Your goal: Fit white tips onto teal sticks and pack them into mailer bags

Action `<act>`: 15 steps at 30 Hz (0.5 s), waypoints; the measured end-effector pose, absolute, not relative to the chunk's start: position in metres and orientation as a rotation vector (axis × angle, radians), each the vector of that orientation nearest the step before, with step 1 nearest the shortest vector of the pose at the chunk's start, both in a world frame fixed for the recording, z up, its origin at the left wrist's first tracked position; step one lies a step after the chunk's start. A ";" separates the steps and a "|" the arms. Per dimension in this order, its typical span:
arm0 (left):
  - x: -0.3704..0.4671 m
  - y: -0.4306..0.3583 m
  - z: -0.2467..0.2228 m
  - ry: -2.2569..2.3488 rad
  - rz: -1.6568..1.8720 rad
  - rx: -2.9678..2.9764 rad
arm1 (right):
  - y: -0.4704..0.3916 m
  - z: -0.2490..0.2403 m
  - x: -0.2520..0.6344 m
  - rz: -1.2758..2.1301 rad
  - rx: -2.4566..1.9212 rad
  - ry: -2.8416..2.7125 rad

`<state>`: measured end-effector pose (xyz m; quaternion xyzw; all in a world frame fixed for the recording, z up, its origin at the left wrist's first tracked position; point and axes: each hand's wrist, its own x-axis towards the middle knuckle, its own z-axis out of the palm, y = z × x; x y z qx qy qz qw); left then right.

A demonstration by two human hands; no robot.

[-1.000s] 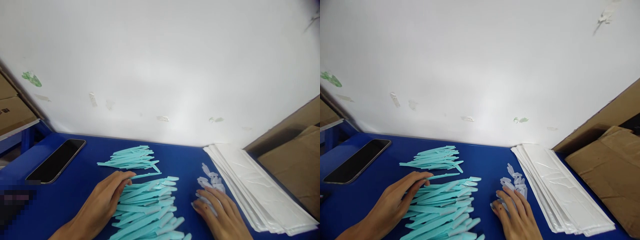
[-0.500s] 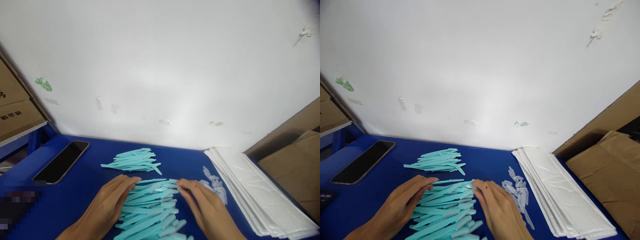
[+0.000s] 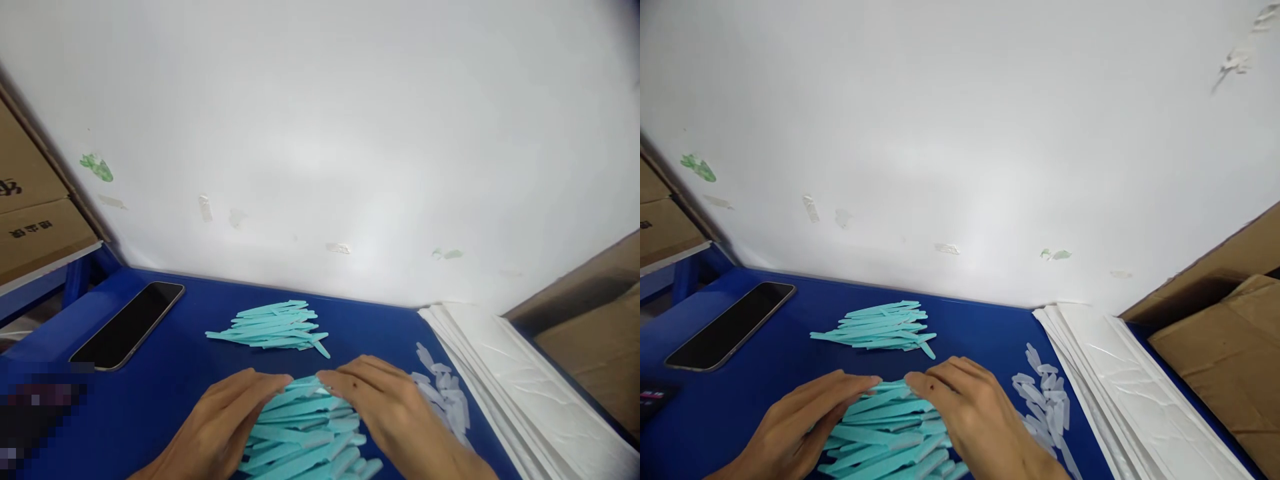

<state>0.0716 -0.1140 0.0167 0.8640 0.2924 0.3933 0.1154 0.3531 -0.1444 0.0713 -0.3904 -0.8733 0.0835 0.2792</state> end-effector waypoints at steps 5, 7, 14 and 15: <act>0.075 -0.110 0.018 0.939 1.089 2.586 | -0.141 0.063 0.345 0.209 -1.087 -2.357; 0.078 -0.107 0.018 0.945 1.026 2.629 | -0.137 0.062 0.346 0.209 -1.159 -2.376; 0.072 -0.098 0.016 1.100 0.921 2.615 | -0.114 0.059 0.373 0.372 -1.384 -2.379; 0.069 -0.095 0.018 1.101 0.941 2.614 | -0.111 0.058 0.376 0.409 -1.405 -2.370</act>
